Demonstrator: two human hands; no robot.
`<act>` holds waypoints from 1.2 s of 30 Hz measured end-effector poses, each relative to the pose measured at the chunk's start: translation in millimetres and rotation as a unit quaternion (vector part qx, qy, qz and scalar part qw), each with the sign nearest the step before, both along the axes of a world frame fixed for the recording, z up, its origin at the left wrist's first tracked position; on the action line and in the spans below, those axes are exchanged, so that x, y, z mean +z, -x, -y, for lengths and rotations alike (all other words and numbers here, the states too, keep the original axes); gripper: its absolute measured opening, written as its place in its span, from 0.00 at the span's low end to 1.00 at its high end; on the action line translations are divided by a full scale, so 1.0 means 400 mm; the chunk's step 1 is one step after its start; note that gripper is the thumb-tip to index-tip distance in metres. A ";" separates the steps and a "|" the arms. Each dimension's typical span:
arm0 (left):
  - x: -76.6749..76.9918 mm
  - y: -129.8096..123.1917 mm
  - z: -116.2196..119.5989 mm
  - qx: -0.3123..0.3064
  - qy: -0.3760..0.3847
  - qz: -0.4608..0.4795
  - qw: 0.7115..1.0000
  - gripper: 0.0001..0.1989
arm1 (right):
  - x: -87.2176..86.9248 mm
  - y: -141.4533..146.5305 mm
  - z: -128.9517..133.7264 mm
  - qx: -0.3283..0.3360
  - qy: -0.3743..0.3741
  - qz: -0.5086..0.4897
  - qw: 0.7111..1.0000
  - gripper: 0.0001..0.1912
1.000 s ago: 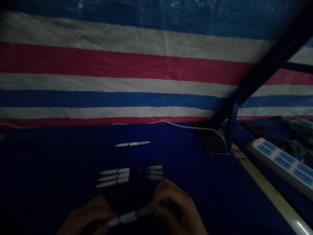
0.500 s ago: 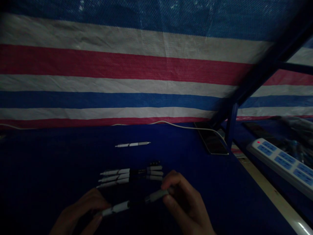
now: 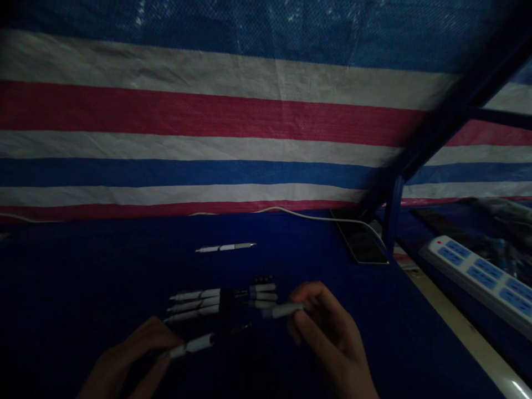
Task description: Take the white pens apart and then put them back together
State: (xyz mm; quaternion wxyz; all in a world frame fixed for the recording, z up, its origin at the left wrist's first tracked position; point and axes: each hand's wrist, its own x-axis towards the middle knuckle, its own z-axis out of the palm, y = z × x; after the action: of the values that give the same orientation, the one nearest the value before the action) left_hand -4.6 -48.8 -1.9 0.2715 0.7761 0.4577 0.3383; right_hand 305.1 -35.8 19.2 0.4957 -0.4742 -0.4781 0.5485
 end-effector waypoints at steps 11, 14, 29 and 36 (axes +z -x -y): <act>-0.001 0.012 -0.010 0.003 0.007 -0.011 1.000 0.09 | 0.016 0.014 -0.030 0.004 0.020 0.148 0.989 0.06; 0.004 0.008 -0.014 0.001 0.012 0.000 1.000 0.09 | 0.014 0.013 -0.031 -0.007 0.013 0.173 0.985 0.06; 0.001 0.000 -0.004 0.022 -0.051 -0.010 0.998 0.12 | -0.005 0.015 -0.019 0.082 0.003 0.267 0.960 0.05; -0.013 0.017 -0.018 0.023 -0.143 -0.103 0.984 0.10 | -0.013 0.026 -0.027 0.095 -0.114 0.398 0.905 0.10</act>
State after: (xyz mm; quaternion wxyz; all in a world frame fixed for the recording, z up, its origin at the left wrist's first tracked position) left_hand -11.5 -41.4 -7.1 0.1011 0.8267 0.4481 0.3248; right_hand 294.7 -24.9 13.9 0.2603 -0.5455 -0.7376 0.3010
